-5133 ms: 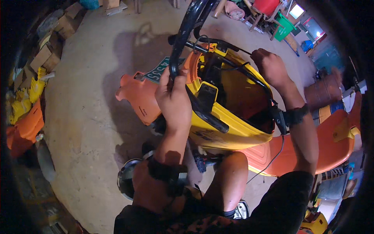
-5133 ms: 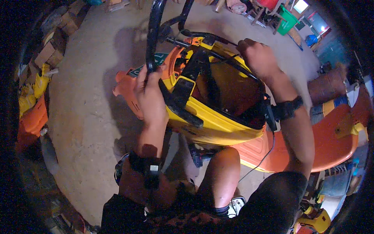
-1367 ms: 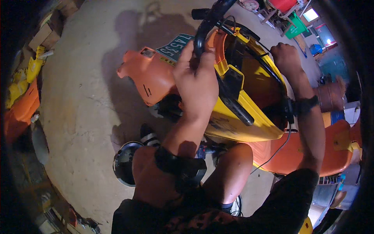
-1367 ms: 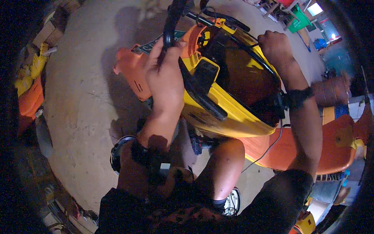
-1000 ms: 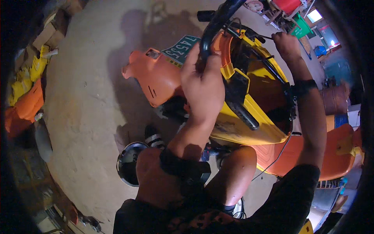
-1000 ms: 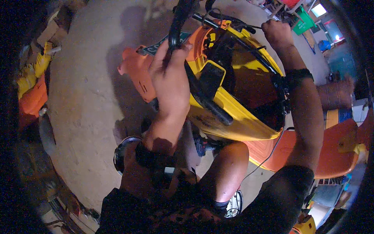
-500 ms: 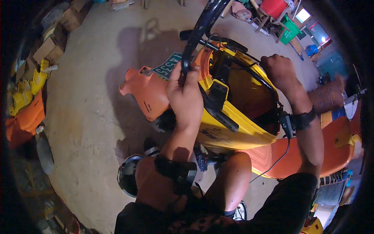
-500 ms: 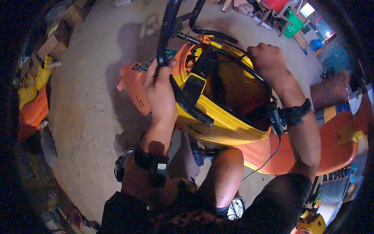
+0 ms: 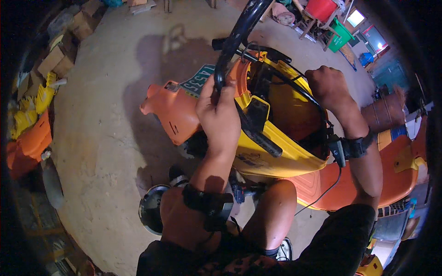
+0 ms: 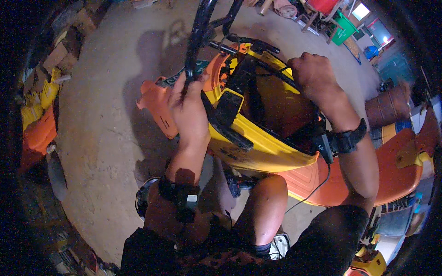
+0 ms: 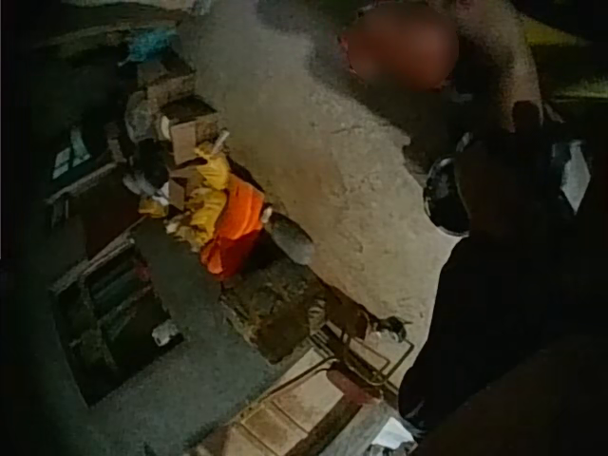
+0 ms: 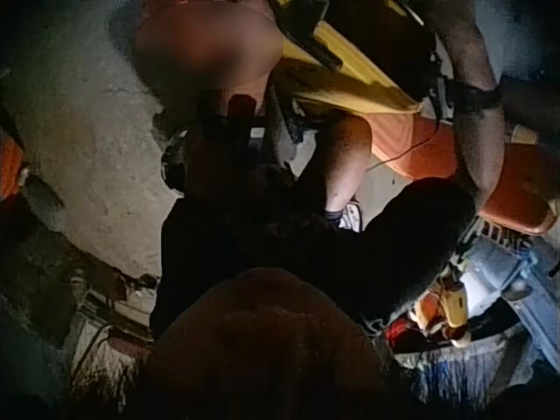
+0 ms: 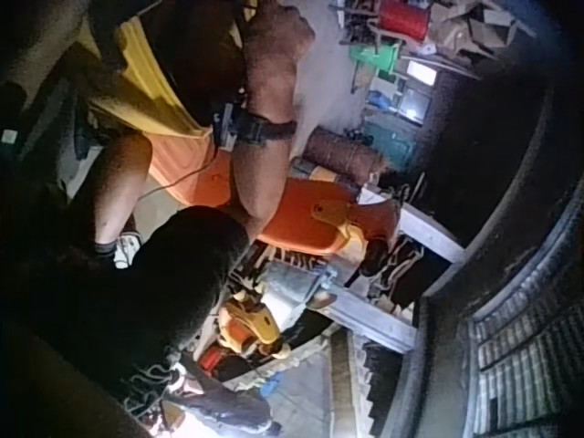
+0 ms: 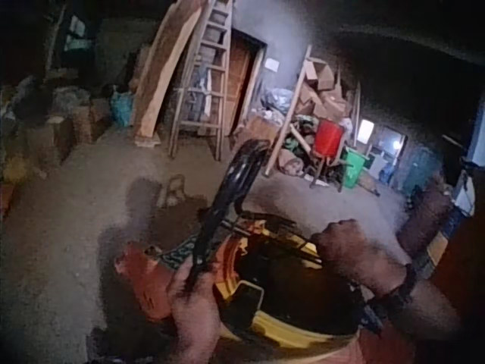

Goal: Working on the mechanical components inside the seat compartment of a yellow motorcycle/scooter.

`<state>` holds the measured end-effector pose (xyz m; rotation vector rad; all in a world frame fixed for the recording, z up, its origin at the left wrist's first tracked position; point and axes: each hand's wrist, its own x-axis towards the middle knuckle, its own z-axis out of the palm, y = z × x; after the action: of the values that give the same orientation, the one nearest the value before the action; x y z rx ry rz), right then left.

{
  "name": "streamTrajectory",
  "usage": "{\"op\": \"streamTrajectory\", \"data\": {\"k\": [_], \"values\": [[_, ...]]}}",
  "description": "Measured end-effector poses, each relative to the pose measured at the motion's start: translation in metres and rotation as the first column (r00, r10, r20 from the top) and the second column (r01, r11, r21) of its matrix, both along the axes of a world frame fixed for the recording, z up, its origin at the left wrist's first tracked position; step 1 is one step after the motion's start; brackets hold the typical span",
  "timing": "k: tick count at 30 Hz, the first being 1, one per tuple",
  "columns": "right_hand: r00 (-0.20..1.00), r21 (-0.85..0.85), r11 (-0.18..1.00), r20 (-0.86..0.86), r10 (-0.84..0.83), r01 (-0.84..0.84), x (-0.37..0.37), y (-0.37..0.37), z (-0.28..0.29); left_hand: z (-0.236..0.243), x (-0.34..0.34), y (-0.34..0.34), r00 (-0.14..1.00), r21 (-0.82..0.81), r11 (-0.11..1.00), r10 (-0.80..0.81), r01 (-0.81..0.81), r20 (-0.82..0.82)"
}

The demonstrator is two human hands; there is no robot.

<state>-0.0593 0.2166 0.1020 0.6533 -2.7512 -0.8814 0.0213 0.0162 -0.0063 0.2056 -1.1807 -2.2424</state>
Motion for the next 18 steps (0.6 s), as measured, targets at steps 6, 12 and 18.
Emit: {"op": "streamTrajectory", "data": {"k": [6,12,18], "values": [[0.995,-0.061,0.993,-0.006,0.098,-0.098,0.004,-0.007,0.005,-0.001,-0.001,0.000,1.000,-0.029,1.000,0.006,-0.006,0.010],[0.978,-0.068,0.975,-0.023,0.209,-0.210,-0.001,-0.007,0.004,-0.001,0.000,-0.001,0.999,-0.035,0.999,0.006,-0.005,0.046],[0.955,-0.116,0.951,0.051,0.292,-0.285,0.002,-0.012,0.005,0.001,-0.001,0.001,0.999,-0.015,1.000,-0.001,0.002,0.054]]}}
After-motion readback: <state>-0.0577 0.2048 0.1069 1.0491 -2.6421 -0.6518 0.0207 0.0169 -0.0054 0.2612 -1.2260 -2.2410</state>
